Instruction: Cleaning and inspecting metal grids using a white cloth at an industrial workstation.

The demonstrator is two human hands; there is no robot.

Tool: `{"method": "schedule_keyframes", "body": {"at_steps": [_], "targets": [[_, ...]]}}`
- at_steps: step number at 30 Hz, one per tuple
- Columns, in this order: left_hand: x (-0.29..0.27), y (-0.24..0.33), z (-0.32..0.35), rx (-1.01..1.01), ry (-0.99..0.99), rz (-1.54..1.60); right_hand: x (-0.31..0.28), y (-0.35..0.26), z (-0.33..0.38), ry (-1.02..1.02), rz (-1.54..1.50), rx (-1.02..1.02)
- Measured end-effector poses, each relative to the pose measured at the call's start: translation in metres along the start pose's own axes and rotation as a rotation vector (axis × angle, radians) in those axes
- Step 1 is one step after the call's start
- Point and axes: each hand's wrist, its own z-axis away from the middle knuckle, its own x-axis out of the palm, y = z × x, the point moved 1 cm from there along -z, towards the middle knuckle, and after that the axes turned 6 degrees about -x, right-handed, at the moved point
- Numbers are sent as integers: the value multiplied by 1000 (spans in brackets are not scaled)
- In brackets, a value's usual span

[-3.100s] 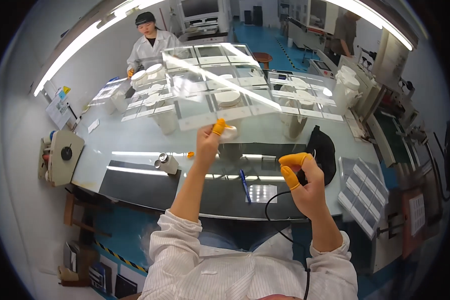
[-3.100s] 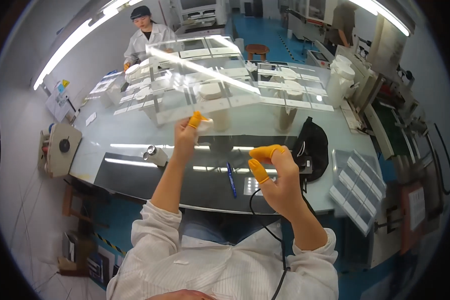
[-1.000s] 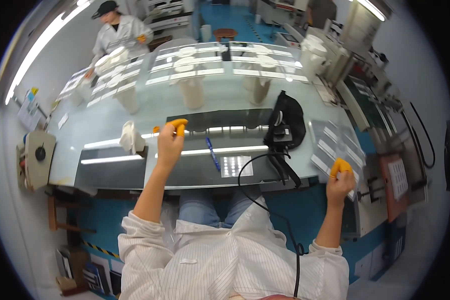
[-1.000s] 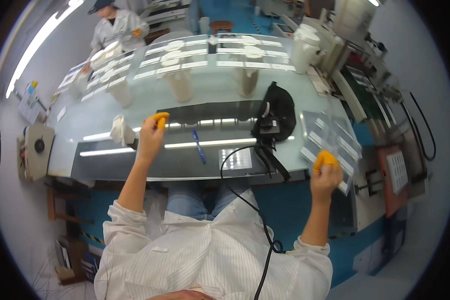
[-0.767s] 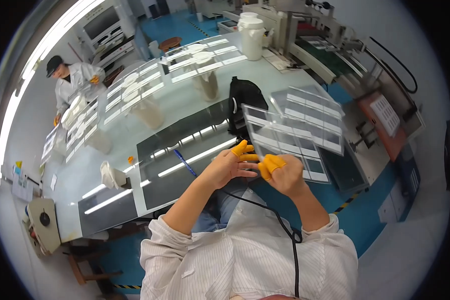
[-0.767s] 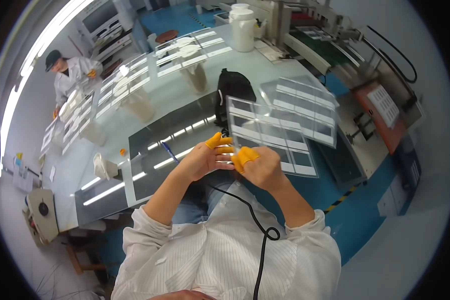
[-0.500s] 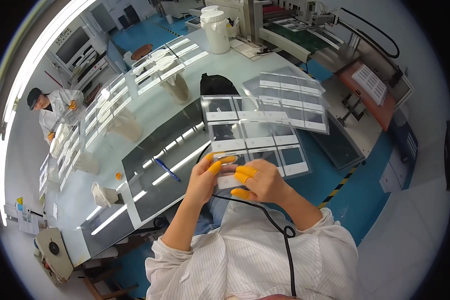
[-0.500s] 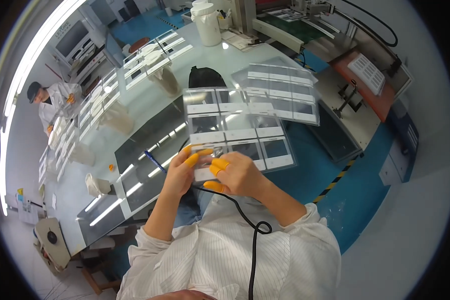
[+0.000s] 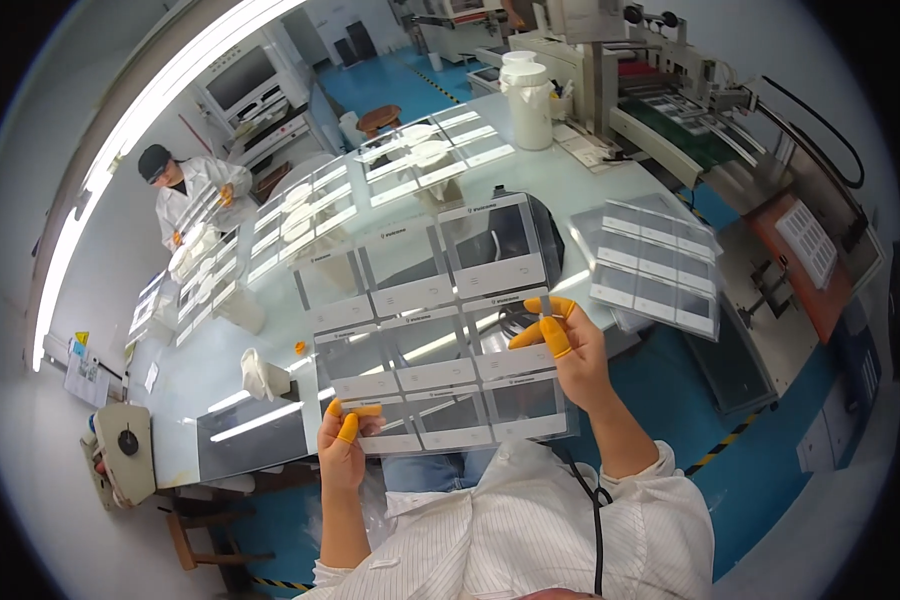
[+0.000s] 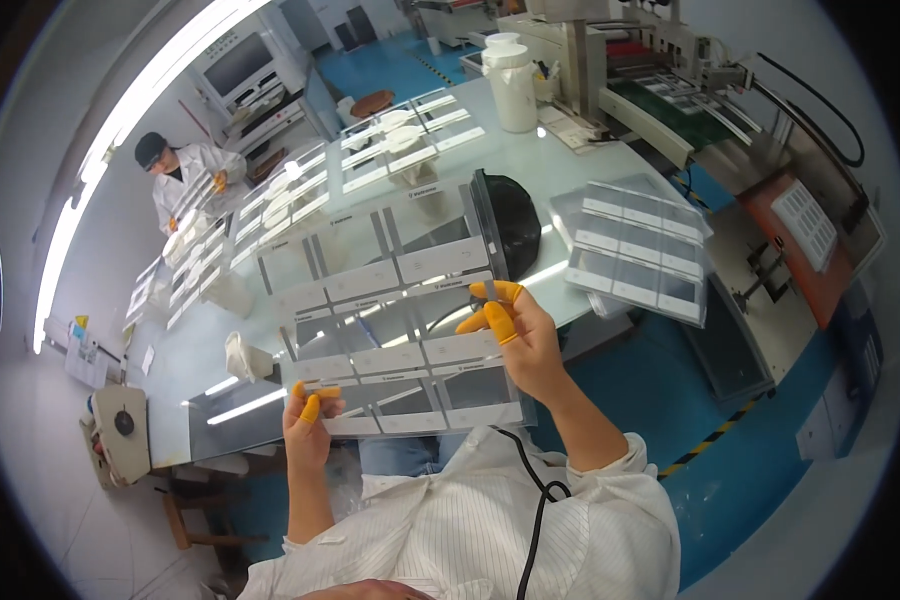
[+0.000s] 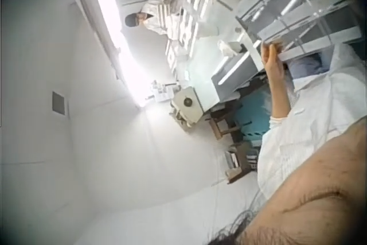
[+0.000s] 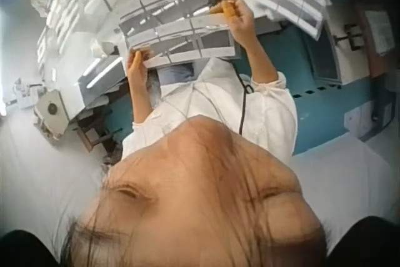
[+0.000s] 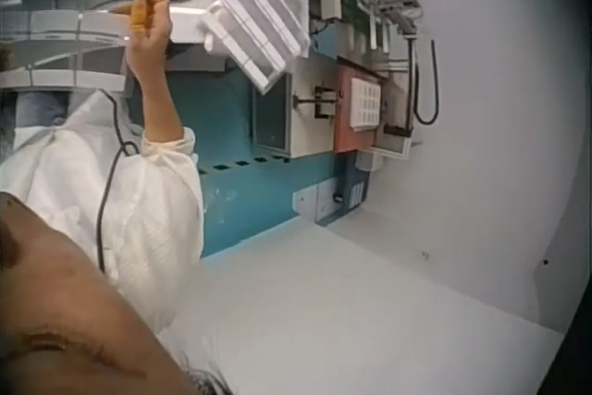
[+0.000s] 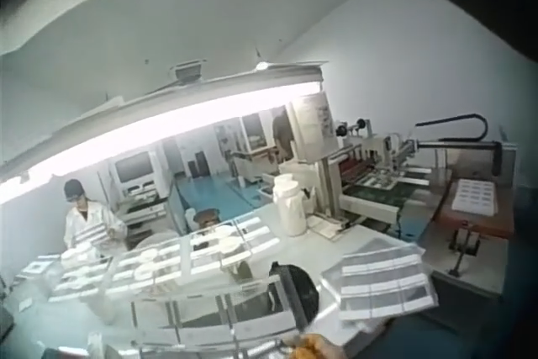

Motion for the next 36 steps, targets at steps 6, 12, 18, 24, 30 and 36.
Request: {"method": "schedule_keyframes", "body": {"at_steps": [6,12,18,24,30,36], "targets": [[-23,33,-4,368,625,-702,47,21,-13,-180,56,-45],[48,110,-20,1034,563,-1214,90,20,-8,-504,237,-6],[54,115,-47,1084,549,-1199,115,20,4,-652,165,38],[43,105,-37,1028,587,-1255,115,26,5,-735,266,59],[43,98,-33,1038,552,-1313,112,25,13,-732,383,5],[51,90,-29,1051,442,-1342,104,19,27,-661,474,1]]}}
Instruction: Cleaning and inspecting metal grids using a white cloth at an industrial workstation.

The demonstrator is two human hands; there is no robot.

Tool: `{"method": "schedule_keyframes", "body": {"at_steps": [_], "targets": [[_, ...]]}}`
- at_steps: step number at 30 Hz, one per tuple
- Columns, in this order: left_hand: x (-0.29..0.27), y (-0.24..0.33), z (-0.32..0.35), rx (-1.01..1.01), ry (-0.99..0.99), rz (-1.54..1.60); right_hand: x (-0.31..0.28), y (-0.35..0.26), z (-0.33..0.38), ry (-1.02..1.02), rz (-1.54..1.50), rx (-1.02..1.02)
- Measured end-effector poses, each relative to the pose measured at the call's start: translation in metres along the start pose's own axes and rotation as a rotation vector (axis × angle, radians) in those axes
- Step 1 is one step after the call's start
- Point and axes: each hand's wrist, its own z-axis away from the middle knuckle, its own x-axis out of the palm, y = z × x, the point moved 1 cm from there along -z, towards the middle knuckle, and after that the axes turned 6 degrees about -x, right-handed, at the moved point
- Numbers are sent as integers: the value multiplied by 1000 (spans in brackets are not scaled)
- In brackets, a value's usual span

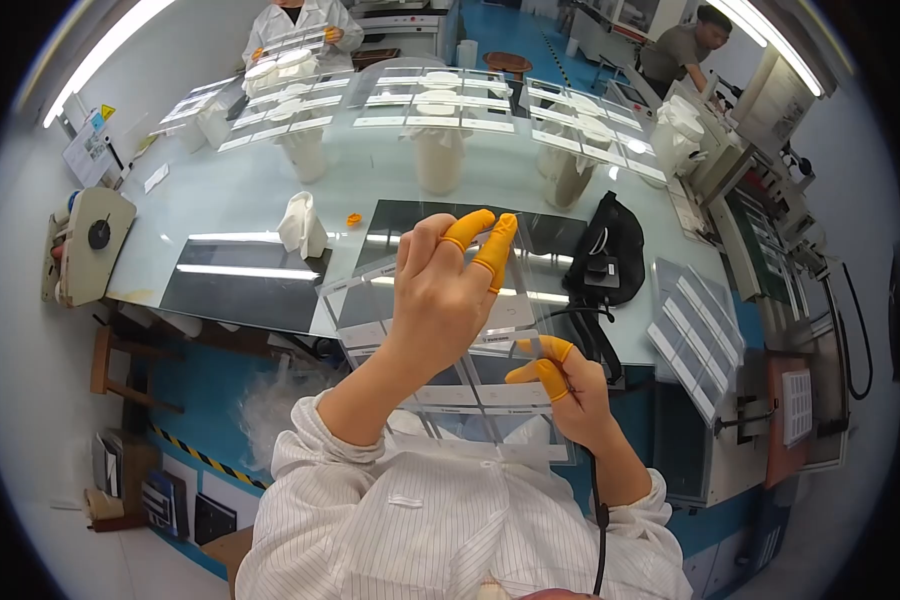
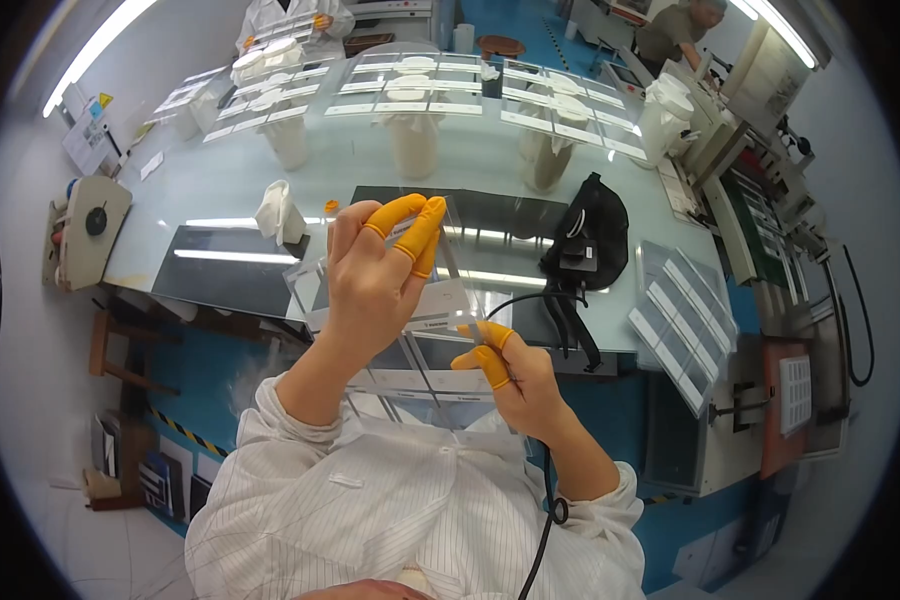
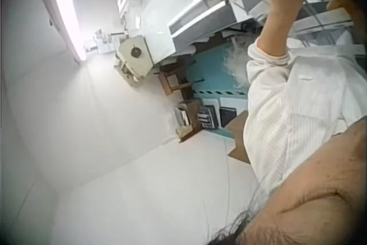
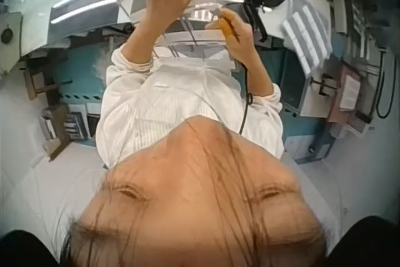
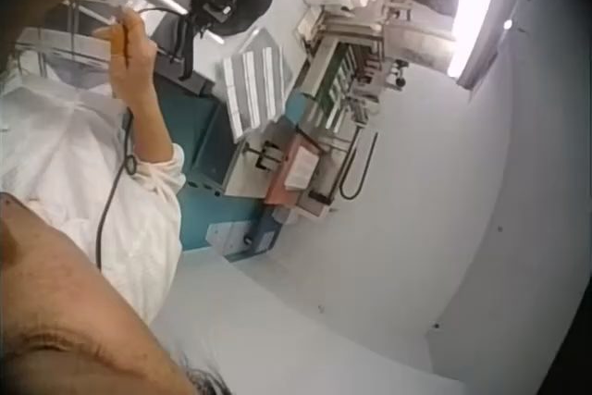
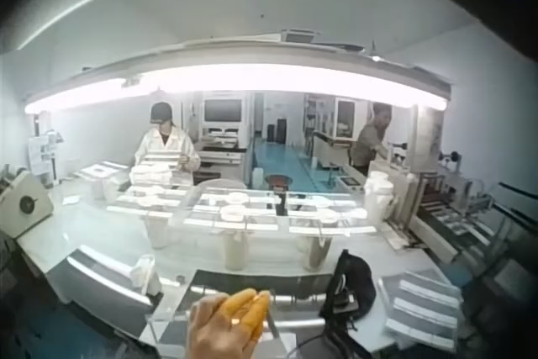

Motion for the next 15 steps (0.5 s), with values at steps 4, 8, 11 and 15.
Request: {"method": "schedule_keyframes", "body": {"at_steps": [4,8,11,15], "targets": [[11,-7,4,0,102,125,3,-4,2,39,-33,29],[9,-10,1,2,29,88,7,-5,2,60,-1,-22],[8,-10,1,75,37,42,9,-5,1,46,13,24],[12,-17,6,99,56,76,11,-5,2,41,43,52]]}}
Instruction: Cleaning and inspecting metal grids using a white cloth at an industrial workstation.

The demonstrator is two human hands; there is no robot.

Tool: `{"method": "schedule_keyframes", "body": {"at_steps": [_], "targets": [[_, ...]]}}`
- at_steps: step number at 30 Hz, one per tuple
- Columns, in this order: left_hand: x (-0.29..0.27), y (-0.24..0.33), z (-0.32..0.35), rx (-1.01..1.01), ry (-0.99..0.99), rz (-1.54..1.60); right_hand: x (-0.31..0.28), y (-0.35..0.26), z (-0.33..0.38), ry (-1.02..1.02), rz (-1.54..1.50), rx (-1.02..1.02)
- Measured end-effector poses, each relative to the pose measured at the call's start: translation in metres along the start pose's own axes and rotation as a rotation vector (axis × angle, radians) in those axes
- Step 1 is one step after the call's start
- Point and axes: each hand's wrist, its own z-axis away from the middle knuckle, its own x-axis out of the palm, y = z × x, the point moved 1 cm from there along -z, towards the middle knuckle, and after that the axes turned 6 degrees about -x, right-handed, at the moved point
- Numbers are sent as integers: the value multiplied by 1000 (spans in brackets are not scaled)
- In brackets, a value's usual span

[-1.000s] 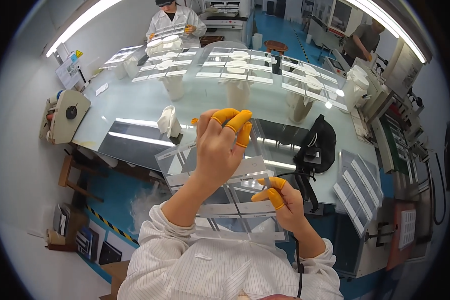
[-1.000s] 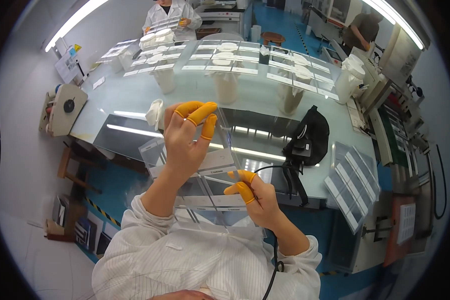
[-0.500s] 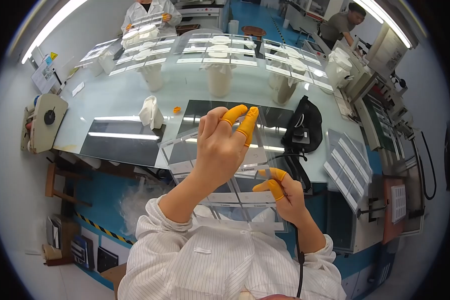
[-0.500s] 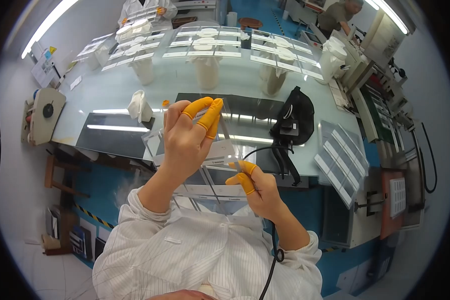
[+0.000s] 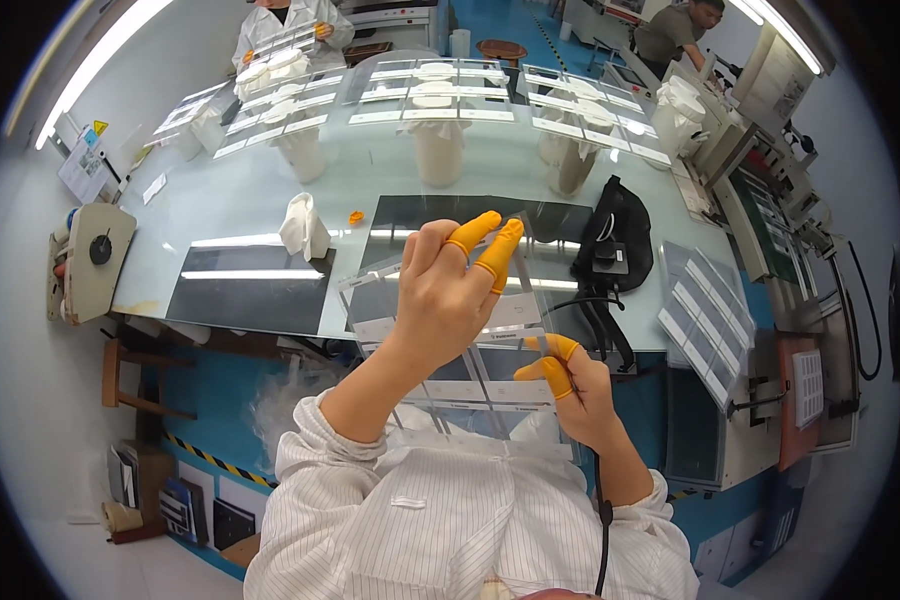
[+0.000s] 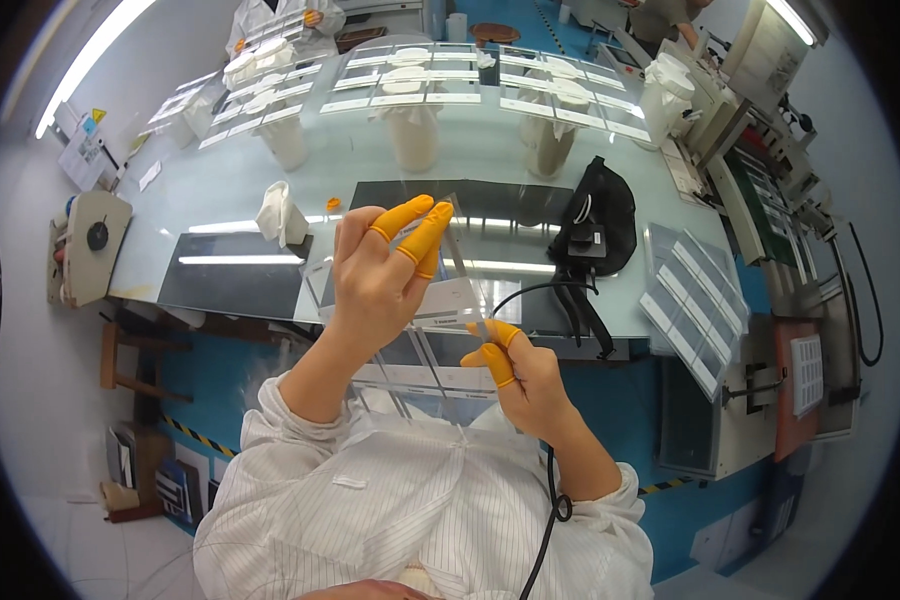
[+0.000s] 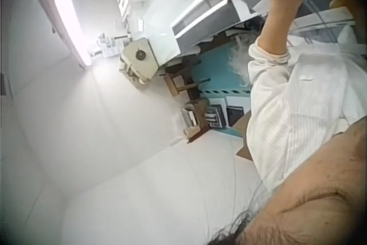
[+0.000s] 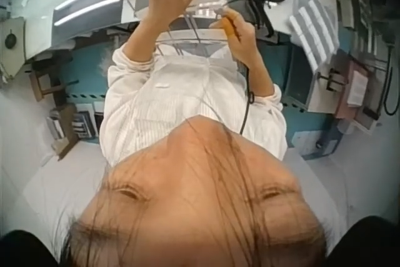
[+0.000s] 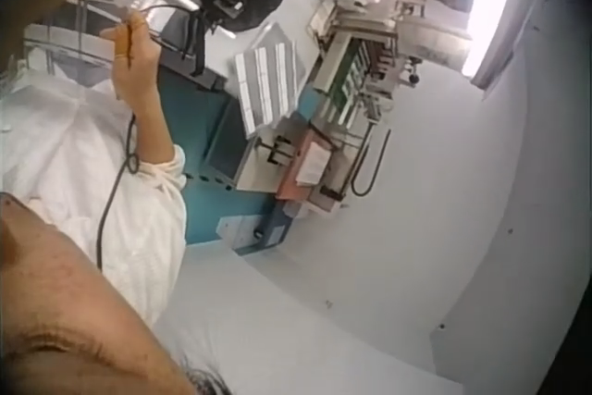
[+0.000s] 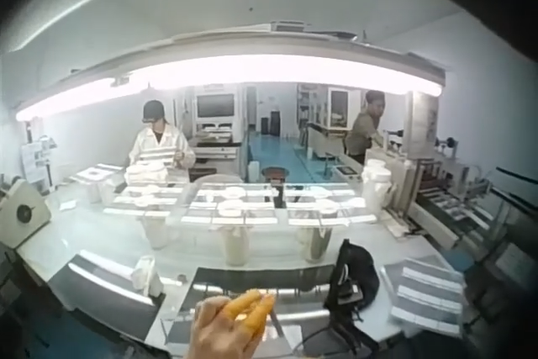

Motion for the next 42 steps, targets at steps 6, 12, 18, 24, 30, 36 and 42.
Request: {"method": "schedule_keyframes", "body": {"at_steps": [6,12,18,24,30,36,42], "targets": [[16,-12,-5,-71,23,109,0,3,-6,11,22,41],[24,-22,-1,-43,-8,88,3,11,-11,18,42,73],[22,-48,-22,-70,-76,108,15,14,-29,-15,71,30],[13,-71,-37,235,-279,-129,28,19,-47,-62,103,-17],[32,-100,-20,379,-298,-122,37,30,-57,-32,4,49],[32,-89,17,326,-139,-104,37,44,-46,50,-152,224],[15,-39,64,-78,-193,278,24,45,-38,21,-173,254]]}}
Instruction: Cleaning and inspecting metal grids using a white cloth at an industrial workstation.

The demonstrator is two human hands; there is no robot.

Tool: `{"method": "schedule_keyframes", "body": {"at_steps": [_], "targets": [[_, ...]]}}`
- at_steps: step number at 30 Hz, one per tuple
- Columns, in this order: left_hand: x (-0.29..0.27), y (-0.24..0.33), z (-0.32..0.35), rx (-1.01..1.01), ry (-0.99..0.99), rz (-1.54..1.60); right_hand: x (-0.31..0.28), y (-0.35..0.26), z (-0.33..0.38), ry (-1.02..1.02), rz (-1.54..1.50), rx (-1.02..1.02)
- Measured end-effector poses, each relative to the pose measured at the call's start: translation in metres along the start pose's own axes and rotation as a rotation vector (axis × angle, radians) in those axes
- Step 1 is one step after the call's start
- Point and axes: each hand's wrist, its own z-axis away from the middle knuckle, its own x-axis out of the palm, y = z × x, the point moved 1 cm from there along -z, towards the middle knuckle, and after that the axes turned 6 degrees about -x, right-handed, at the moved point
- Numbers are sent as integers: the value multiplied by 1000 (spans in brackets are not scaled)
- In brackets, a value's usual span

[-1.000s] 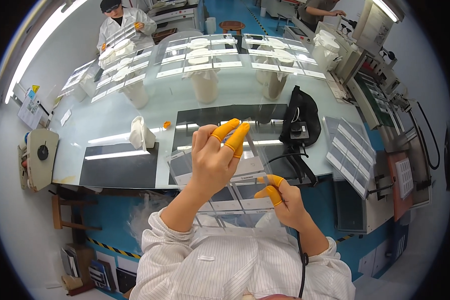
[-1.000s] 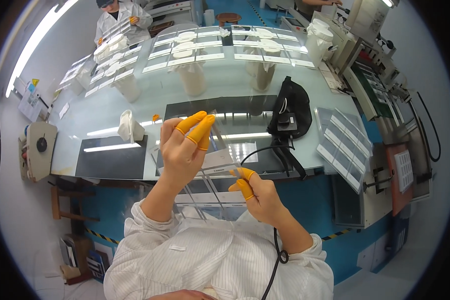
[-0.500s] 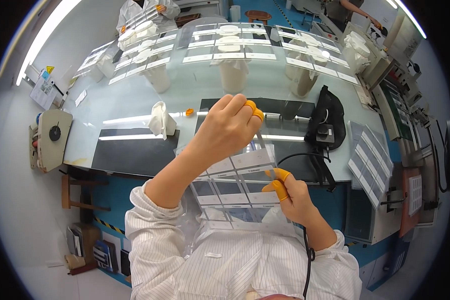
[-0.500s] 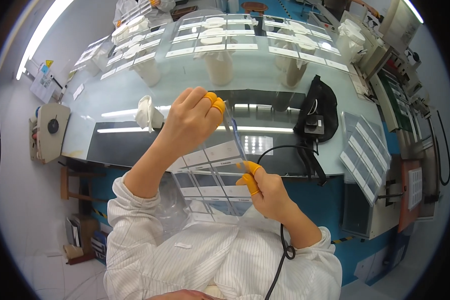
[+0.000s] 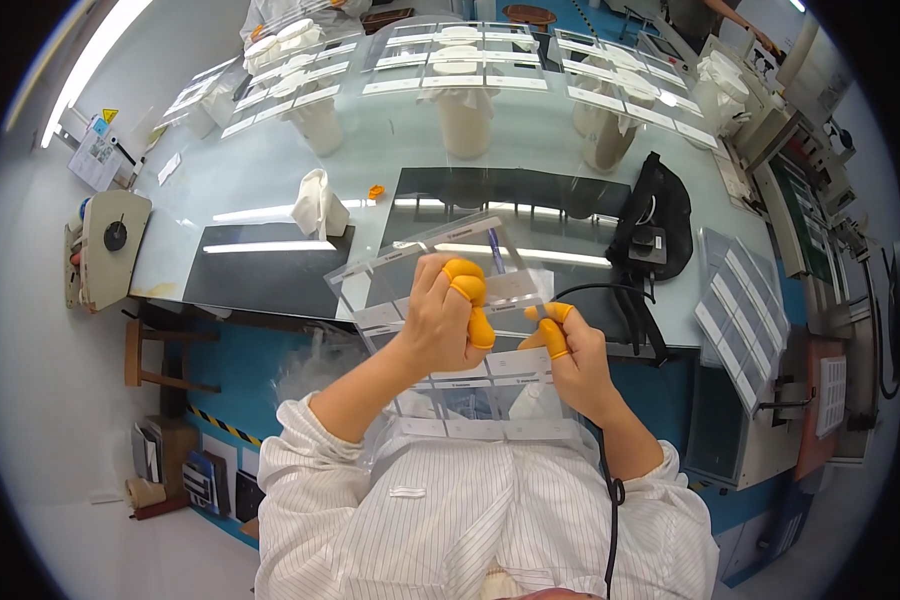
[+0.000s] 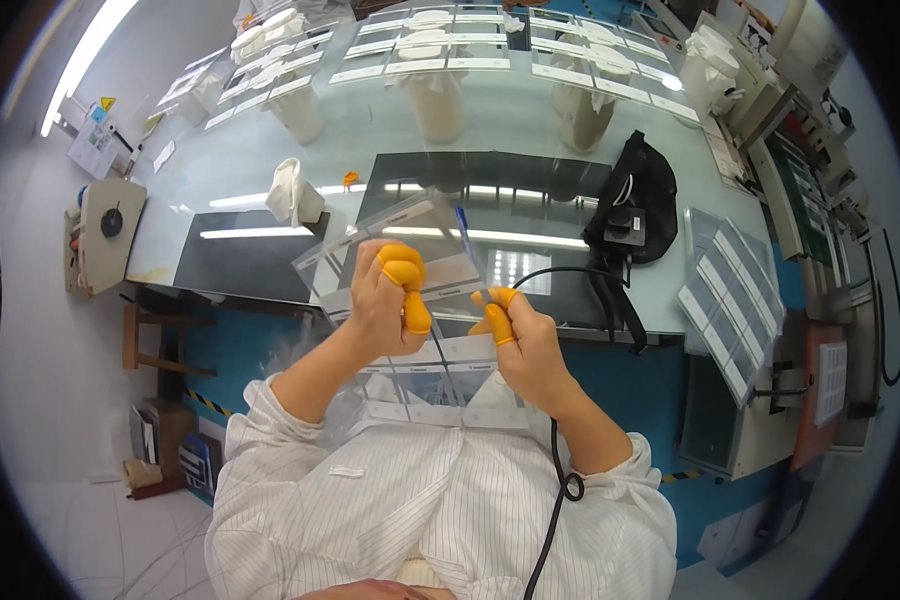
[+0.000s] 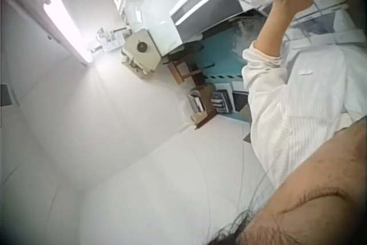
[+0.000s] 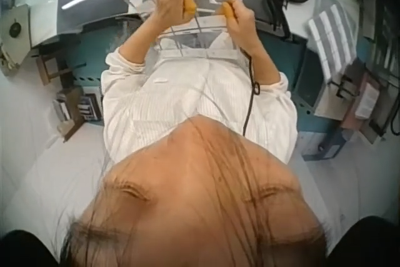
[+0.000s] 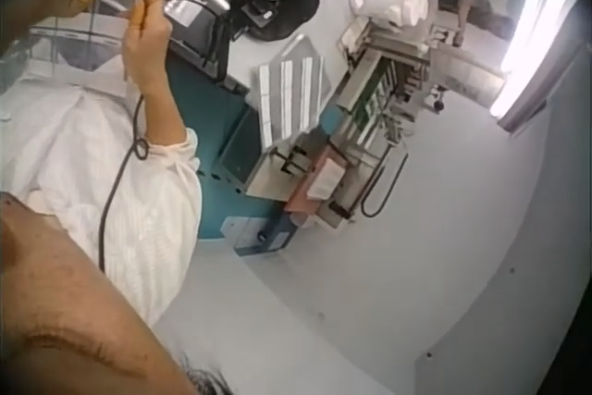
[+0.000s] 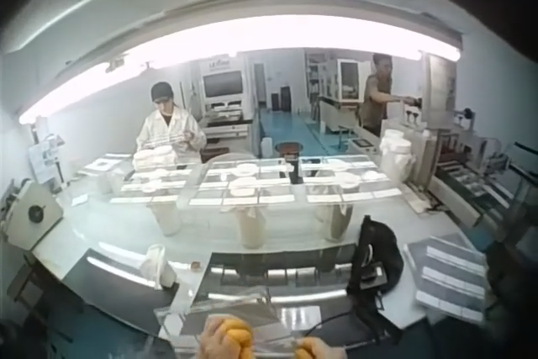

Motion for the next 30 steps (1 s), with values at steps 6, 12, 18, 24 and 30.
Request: {"method": "schedule_keyframes", "body": {"at_steps": [6,12,18,24,30], "targets": [[-2,23,1,-84,79,-71,-9,-31,-38,-82,49,-240],[-11,33,-4,-120,90,-161,16,-35,-62,149,-47,-349],[-66,33,154,-199,-314,-317,-61,-30,-121,528,-59,-435],[-206,15,524,-1809,-1041,-560,-143,-78,-172,755,-426,-497],[-93,6,552,-1843,-1380,-482,-126,-118,-174,702,-389,-453]]}}
